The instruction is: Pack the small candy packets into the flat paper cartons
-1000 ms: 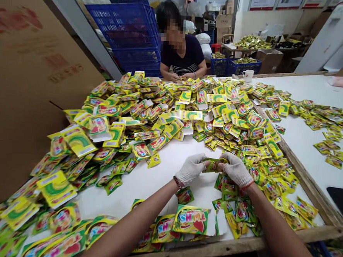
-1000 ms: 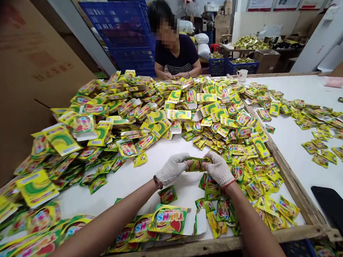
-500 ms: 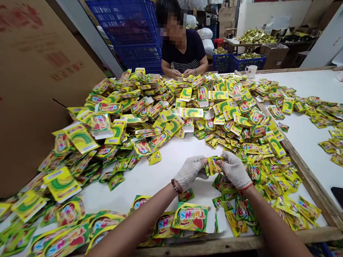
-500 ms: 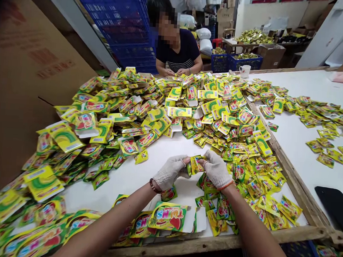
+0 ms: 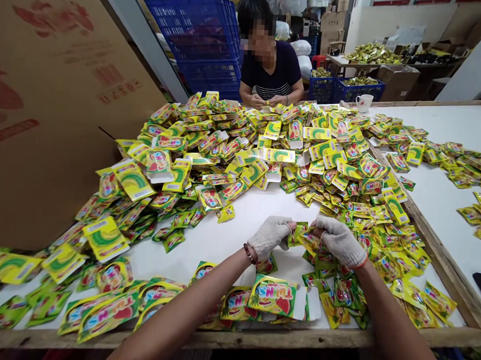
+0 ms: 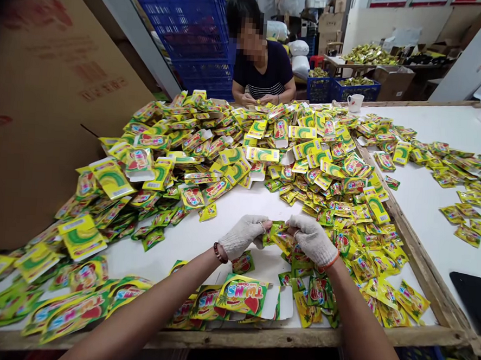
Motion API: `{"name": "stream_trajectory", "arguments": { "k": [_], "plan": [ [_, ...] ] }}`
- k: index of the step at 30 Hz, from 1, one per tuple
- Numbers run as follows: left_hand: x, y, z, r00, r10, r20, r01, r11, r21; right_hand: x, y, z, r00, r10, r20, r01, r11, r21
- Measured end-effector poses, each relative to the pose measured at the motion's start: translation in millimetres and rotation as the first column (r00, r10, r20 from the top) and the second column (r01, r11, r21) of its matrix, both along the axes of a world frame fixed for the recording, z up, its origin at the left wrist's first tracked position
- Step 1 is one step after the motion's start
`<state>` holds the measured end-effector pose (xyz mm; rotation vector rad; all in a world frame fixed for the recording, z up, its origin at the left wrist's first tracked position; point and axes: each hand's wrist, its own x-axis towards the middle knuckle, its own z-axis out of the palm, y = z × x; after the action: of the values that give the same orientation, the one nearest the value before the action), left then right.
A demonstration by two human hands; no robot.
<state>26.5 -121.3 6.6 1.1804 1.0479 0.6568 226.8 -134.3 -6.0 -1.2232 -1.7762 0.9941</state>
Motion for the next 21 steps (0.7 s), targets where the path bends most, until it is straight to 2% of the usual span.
{"name": "stream_trajectory", "arguments": {
  "k": [2,3,5,8,11,13,16,18,21],
  "plan": [
    [-1.8,0.8,4.0,0.996,-0.088,-0.018,0.087,0.996,-0.028,2.1,-0.2,1.8,0.994,0.07,0.082,-0.074,0.997,0.037],
    [-1.9,1.1,5.8,0.99,-0.137,-0.021,0.136,0.99,-0.044,2.4,-0.3,1.6,0.989,0.067,0.129,-0.075,0.995,0.061],
    [-0.6,1.7,8.4,0.974,-0.225,-0.01,0.224,0.972,-0.072,1.6,-0.9,0.0,0.983,0.017,0.184,-0.035,0.995,0.093],
    [3.4,3.2,9.5,0.965,-0.262,0.006,0.261,0.963,-0.071,-3.1,-3.8,-2.5,0.99,-0.092,0.102,0.085,0.994,0.072],
    [8.3,3.7,9.6,0.983,-0.18,-0.02,0.18,0.984,-0.017,-11.8,-9.1,-2.5,0.966,-0.246,-0.08,0.247,0.969,-0.003],
    [11.7,2.8,10.2,0.991,-0.126,-0.045,0.127,0.992,0.024,-18.1,-12.4,-1.7,0.952,-0.282,-0.122,0.278,0.959,-0.051],
    [14.4,2.1,11.3,0.988,-0.099,-0.118,0.107,0.992,0.066,-24.7,-14.9,-1.0,0.973,-0.205,-0.105,0.188,0.971,-0.145],
    [9.3,7.0,12.1,0.969,-0.072,-0.236,0.101,0.988,0.113,-25.5,-15.3,-1.2,0.979,-0.16,-0.126,0.121,0.956,-0.267],
    [-17.8,30.6,13.6,0.888,0.094,-0.45,0.024,0.968,0.251,-21.4,-15.0,-0.6,0.97,-0.198,-0.139,0.131,0.912,-0.388]
  ]
}}
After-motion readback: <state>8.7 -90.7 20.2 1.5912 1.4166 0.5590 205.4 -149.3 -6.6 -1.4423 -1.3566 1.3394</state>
